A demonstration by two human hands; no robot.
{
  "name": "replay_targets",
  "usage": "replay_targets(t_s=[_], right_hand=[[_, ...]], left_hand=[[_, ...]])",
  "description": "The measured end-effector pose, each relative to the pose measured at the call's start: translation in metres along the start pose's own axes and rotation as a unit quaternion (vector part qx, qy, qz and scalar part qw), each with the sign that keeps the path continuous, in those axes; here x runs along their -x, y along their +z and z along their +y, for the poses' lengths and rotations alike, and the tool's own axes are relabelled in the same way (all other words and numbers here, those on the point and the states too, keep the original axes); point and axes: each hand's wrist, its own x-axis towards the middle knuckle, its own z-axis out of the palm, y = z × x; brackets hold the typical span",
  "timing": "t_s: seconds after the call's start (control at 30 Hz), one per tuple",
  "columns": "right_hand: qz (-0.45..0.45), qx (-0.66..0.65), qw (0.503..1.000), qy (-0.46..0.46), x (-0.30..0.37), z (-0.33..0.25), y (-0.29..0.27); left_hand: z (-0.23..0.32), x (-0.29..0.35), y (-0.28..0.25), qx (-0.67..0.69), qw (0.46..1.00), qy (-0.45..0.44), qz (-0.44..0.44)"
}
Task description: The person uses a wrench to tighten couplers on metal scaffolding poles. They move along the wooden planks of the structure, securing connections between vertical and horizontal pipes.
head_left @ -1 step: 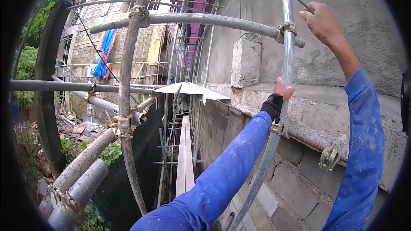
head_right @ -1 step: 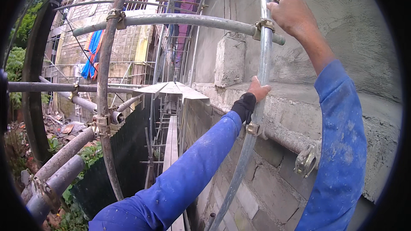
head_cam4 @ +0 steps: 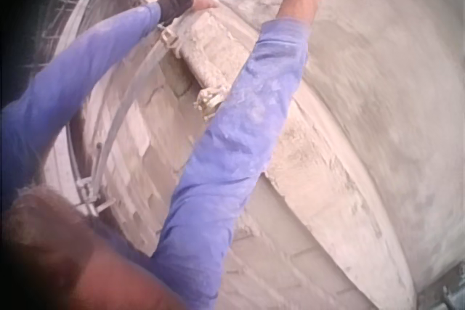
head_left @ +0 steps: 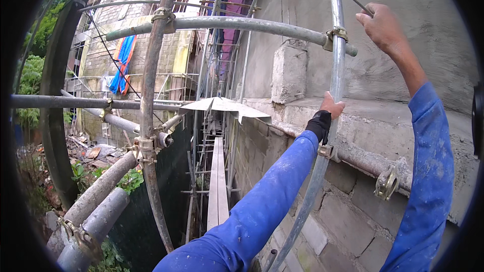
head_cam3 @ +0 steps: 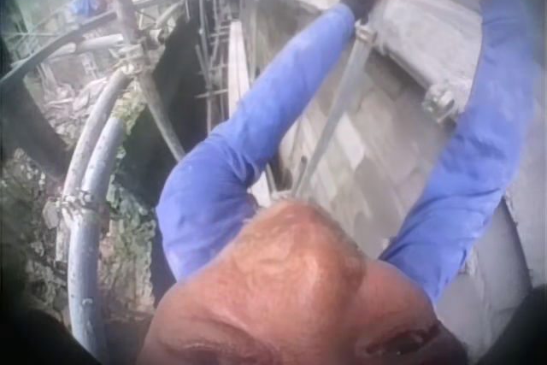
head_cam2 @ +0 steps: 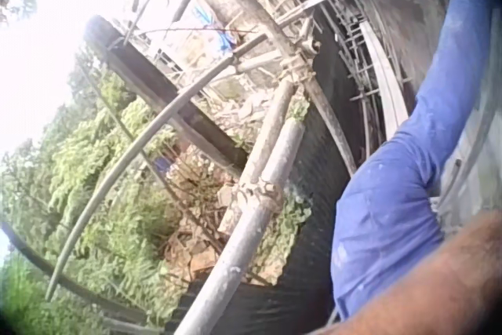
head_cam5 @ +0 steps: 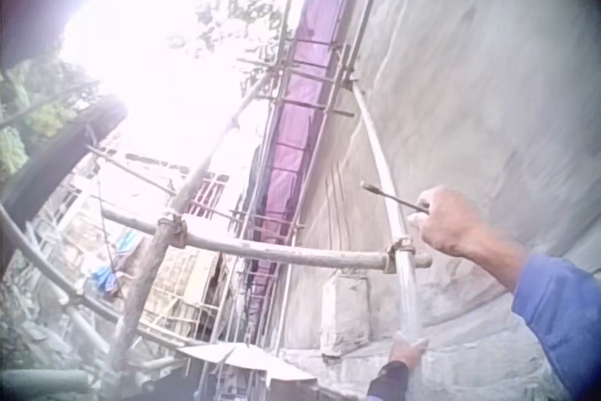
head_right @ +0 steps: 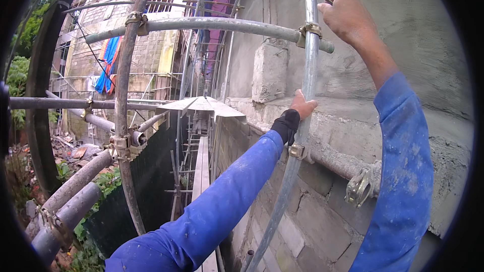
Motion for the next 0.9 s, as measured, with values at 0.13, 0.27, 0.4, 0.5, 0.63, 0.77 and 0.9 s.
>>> replay_targets(t_s=[0.13, 0.27, 0.4, 0.5, 0.63, 0.77, 0.9], right_hand=[[0.019, 0.025, 0.999, 0.019, 0.009, 0.012, -0.034], [0.009, 0.037, 0.999, 0.037, 0.027, 0.002, -0.049], [0.016, 0.059, 0.998, 0.027, 0.029, 0.002, -0.036], [-0.004, 0.094, 0.996, -0.006, 0.023, 0.009, -0.011], [-0.018, 0.114, 0.992, -0.051, 0.018, 0.010, 0.024], [-0.041, 0.187, 0.981, -0.035, 0.007, 0.026, 0.055], [-0.073, 0.260, 0.962, -0.029, -0.013, 0.046, 0.103]], left_hand=[[-0.004, -0.002, 0.001, 0.004, 1.000, 0.011, 0.005], [-0.010, -0.006, -0.001, -0.010, 1.000, 0.008, 0.008], [-0.007, -0.006, 0.007, -0.007, 0.999, 0.029, 0.012], [-0.002, -0.001, 0.003, -0.010, 1.000, 0.019, 0.006], [-0.019, -0.009, -0.008, 0.028, 0.999, 0.036, -0.016], [-0.004, -0.018, -0.015, 0.076, 0.991, 0.053, -0.092], [0.007, -0.054, -0.035, 0.139, 0.985, 0.092, -0.053]])
